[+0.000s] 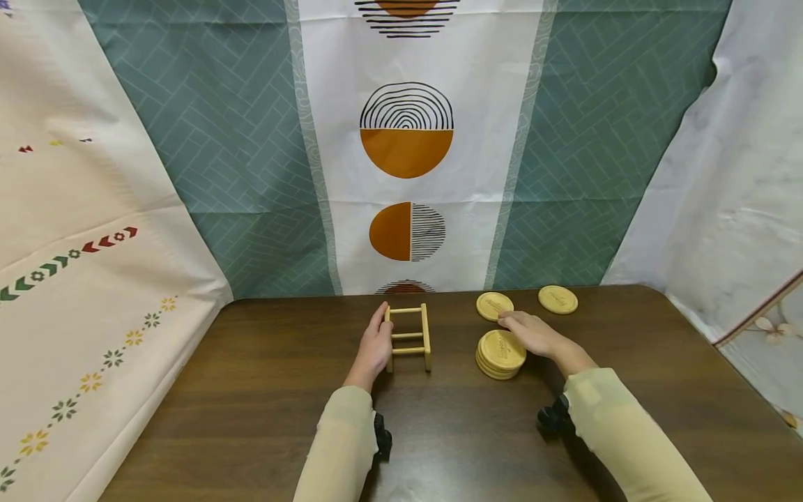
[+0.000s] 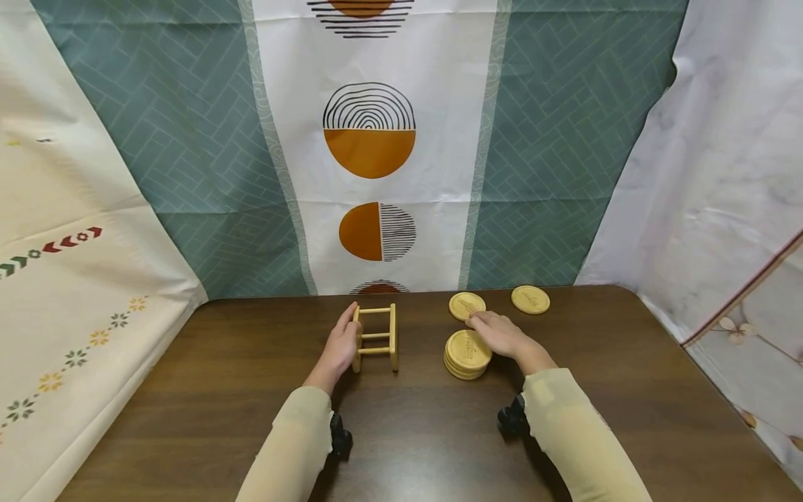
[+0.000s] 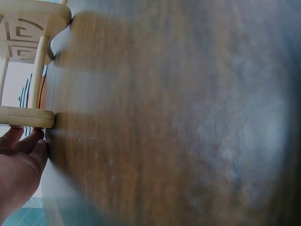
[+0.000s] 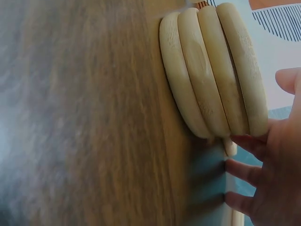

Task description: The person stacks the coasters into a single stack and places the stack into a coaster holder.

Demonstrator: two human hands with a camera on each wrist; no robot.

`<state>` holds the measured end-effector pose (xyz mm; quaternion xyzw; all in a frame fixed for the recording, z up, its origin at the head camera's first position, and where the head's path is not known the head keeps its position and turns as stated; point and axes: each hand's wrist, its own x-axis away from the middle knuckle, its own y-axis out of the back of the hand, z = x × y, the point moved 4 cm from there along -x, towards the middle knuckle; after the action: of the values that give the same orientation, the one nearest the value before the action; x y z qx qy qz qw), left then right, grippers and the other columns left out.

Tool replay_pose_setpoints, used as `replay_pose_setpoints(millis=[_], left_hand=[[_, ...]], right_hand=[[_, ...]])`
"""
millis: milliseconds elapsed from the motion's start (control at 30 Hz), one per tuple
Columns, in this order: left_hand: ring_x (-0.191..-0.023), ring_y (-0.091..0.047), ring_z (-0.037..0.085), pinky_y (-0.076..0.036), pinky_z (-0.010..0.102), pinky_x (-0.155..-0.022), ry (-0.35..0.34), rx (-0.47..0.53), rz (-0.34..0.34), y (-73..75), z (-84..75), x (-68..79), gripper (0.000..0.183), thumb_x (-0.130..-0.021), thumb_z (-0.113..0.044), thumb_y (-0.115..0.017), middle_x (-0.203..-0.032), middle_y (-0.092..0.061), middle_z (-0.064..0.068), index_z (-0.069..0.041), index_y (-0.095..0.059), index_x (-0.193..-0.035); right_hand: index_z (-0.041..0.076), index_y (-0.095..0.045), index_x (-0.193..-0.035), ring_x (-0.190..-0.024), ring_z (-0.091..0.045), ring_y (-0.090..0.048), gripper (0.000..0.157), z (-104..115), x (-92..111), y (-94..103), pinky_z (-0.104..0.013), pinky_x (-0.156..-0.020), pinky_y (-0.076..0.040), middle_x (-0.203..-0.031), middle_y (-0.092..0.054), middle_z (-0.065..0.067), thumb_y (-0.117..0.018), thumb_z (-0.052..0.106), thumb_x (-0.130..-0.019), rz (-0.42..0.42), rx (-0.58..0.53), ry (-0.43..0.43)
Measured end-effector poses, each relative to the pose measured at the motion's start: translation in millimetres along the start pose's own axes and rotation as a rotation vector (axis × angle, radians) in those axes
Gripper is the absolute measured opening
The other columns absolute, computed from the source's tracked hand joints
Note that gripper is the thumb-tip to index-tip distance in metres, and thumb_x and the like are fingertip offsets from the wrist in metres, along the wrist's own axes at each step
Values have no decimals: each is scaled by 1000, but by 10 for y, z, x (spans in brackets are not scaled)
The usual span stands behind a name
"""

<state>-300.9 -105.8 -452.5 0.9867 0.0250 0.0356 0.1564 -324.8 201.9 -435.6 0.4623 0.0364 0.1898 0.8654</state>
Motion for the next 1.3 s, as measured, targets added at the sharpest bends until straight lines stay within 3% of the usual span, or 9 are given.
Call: replay_pose_setpoints(millis=[600, 1000, 1300], left_hand=[[-141, -25, 35, -24, 55, -111, -17, -8, 5, -9, 0, 4, 51, -101, -28, -29, -156, -23, 11, -30, -22, -151], [-141, -26, 35, -24, 55, -111, -18, 1, -3, 10, 4, 5, 51, -100, -28, -29, -156, -24, 10, -30, -23, -151], [-140, -27, 35, -25, 55, -111, -12, 12, 9, 3, -14, 16, 51, -101, -26, -28, -156, -24, 12, -30, -22, -151]], right_hand=[[-6, -45, -137, -133, -47, -32, 57, -107, 287, 92, -58, -107, -27, -142, -38, -30, -27, 35, -101, -55, -22, -49], [-7, -48, -134, -131, -47, -34, 53, -143, 528, 90, -59, -104, -30, -140, -39, -30, -26, 29, -103, -62, 39, -27], [-5, -54, -129, -125, -45, -42, 44, -100, 741, 28, -57, -100, -34, -131, -49, -25, -35, 23, -101, -120, 60, 3]])
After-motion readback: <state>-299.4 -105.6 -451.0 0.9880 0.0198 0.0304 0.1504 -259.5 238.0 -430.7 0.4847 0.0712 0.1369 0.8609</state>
